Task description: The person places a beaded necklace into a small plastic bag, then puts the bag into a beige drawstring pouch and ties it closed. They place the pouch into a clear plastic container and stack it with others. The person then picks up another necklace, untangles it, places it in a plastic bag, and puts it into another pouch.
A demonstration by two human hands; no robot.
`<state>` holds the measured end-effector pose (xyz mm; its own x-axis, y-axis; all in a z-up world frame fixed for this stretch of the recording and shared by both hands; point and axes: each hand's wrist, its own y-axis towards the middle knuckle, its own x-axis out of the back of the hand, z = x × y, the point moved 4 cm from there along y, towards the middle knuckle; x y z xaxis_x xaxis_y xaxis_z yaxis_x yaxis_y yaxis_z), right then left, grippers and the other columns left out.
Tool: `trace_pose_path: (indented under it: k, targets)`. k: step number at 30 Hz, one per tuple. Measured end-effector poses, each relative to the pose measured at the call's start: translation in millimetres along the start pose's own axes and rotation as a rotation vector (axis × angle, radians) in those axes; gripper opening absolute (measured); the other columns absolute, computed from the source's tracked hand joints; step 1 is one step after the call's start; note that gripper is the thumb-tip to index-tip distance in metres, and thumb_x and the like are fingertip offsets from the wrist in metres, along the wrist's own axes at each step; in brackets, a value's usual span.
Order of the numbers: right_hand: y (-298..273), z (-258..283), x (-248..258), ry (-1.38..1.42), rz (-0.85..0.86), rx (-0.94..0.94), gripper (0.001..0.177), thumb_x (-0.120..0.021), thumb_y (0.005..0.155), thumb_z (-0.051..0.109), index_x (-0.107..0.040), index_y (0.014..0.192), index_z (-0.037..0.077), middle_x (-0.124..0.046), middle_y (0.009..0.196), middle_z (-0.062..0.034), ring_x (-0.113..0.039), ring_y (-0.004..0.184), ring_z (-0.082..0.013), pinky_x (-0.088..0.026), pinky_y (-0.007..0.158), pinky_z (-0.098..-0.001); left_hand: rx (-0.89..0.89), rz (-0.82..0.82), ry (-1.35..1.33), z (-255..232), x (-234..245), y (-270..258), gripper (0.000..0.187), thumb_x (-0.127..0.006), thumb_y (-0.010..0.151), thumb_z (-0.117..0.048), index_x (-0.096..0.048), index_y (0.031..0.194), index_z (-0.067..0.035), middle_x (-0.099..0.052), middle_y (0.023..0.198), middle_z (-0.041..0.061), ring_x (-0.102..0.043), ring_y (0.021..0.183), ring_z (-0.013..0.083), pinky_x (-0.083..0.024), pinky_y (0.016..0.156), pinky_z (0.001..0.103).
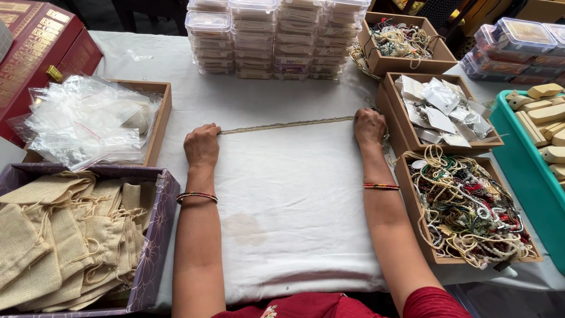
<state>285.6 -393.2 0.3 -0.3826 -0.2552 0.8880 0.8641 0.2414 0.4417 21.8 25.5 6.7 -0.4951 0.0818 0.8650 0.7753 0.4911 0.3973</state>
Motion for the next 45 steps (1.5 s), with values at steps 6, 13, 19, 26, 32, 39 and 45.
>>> trace_pose_path:
  k: [6,13,19,26,32,39,45]
  targets:
    - [-11.1,68.4,16.8,-0.022,-0.165,0.303,0.038,-0.065,0.107,0.025,-0.064,0.14,0.007,-0.064,0.142,-0.0138,-0.063,0.126,-0.0286,-0.043,0.114,-0.0467,-0.045,-0.095,-0.023,3.9,2.8,2.4,0.013,-0.07,0.1,-0.02,-0.08,0.104,-0.013,-0.076,0.113,0.002,-0.069,0.105,0.0208,-0.053,0.096,0.04]
    - [-54.5,174.2,13.2,0.11,0.512,0.411,0.09,-0.029,0.097,0.072,-0.006,0.163,0.017,-0.002,0.172,-0.0073,-0.001,0.157,-0.0216,-0.001,0.127,-0.0421,0.096,-0.017,-0.157,1.7,27.9,3.6,0.016,-0.078,0.088,-0.028,-0.081,0.096,-0.015,-0.072,0.108,0.001,-0.064,0.105,0.0208,-0.048,0.097,0.041]
    - [-57.6,244.6,15.7,0.189,0.436,0.457,0.073,-0.037,0.103,0.05,-0.013,0.163,0.015,-0.018,0.167,-0.0109,-0.013,0.155,-0.0254,-0.005,0.126,-0.0472,0.024,-0.003,-0.083,0.3,16.7,6.7,0.018,-0.079,0.087,-0.03,-0.078,0.093,-0.013,-0.07,0.101,0.003,-0.064,0.101,0.0213,-0.049,0.09,0.04]
    - [-72.8,296.9,36.1,0.299,0.161,0.695,0.044,-0.053,0.099,-0.008,-0.06,0.138,0.011,-0.07,0.11,-0.0111,-0.067,0.106,-0.0284,-0.05,0.103,-0.0443,-0.163,-0.102,0.168,-7.8,5.6,3.2,0.007,-0.075,0.091,-0.018,-0.073,0.091,-0.011,-0.069,0.096,0.004,-0.067,0.091,0.0206,-0.056,0.079,0.037]
    - [-65.1,276.4,35.0,0.253,0.109,0.557,0.027,-0.064,0.089,-0.002,-0.07,0.113,0.01,-0.072,0.099,-0.0081,-0.07,0.099,-0.0259,-0.048,0.103,-0.0454,-0.317,-0.109,0.323,-35.7,-1.5,6.5,0.005,-0.068,0.091,-0.005,-0.069,0.088,-0.009,-0.069,0.092,0.006,-0.069,0.084,0.0181,-0.058,0.074,0.033]
    - [-71.7,284.3,45.2,0.613,0.038,0.729,0.056,-0.076,0.085,0.008,-0.057,0.137,0.008,-0.066,0.122,-0.0117,-0.064,0.113,-0.0324,-0.036,0.115,-0.0554,-0.425,-0.132,0.125,-51.1,3.4,-1.2,0.006,-0.063,0.097,-0.01,-0.068,0.094,-0.008,-0.072,0.089,0.006,-0.07,0.082,0.0194,-0.057,0.072,0.036]
    - [-66.4,282.8,37.9,0.934,0.41,0.5,0.037,-0.067,0.098,0.013,-0.06,0.134,0.014,-0.068,0.114,-0.0034,-0.07,0.103,-0.0188,-0.06,0.093,-0.0352,-0.312,-0.078,-0.31,-57.5,15.2,-1.1,0.014,-0.062,0.099,-0.019,-0.072,0.1,-0.009,-0.075,0.098,0.003,-0.072,0.09,0.0208,-0.06,0.078,0.036]
